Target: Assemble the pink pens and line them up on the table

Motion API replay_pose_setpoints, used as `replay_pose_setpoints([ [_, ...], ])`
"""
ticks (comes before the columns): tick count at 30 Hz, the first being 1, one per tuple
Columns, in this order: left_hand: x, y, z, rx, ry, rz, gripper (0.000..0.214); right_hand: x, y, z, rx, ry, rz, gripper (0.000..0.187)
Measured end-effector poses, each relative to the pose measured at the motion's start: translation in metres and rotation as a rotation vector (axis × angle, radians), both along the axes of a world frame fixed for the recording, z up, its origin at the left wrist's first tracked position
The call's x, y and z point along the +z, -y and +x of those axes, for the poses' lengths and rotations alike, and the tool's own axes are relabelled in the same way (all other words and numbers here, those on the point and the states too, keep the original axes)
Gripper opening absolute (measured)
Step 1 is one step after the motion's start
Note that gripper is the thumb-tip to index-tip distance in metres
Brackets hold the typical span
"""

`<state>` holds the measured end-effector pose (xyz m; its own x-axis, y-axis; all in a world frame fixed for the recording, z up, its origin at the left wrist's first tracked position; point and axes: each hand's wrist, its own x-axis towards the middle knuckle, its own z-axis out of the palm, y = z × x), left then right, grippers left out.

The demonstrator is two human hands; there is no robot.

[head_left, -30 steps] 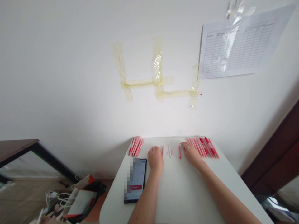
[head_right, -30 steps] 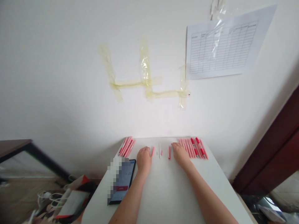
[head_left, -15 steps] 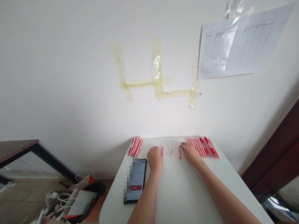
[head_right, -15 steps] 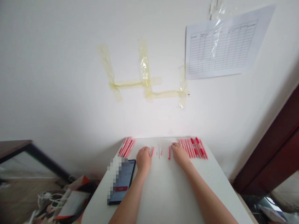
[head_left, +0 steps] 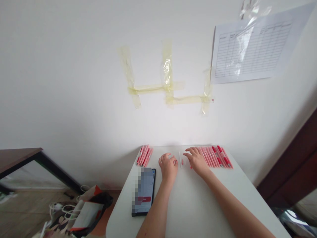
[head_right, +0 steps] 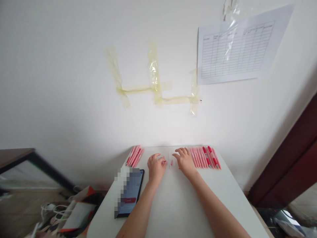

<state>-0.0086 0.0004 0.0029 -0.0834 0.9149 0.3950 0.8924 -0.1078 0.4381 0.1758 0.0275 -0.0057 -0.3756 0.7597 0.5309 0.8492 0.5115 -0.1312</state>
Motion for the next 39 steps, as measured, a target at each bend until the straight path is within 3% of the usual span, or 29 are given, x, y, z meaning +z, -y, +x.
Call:
replay_pose_setpoints([
  [11, -0.003, 0.001, 0.005, 0.028, -0.036, -0.054, 0.012, 0.003, -0.006, -0.018, 0.022, 0.095, -0.12, 0.044],
  [23, -0.001, 0.001, 0.007, 0.042, -0.041, -0.042, 0.02, 0.004, -0.01, -0.022, 0.059, 0.117, -0.111, 0.029],
  [39, -0.007, -0.002, 0.005, 0.042, -0.021, 0.0, 0.014, 0.006, -0.009, -0.019, 0.096, 0.145, -0.067, 0.02],
])
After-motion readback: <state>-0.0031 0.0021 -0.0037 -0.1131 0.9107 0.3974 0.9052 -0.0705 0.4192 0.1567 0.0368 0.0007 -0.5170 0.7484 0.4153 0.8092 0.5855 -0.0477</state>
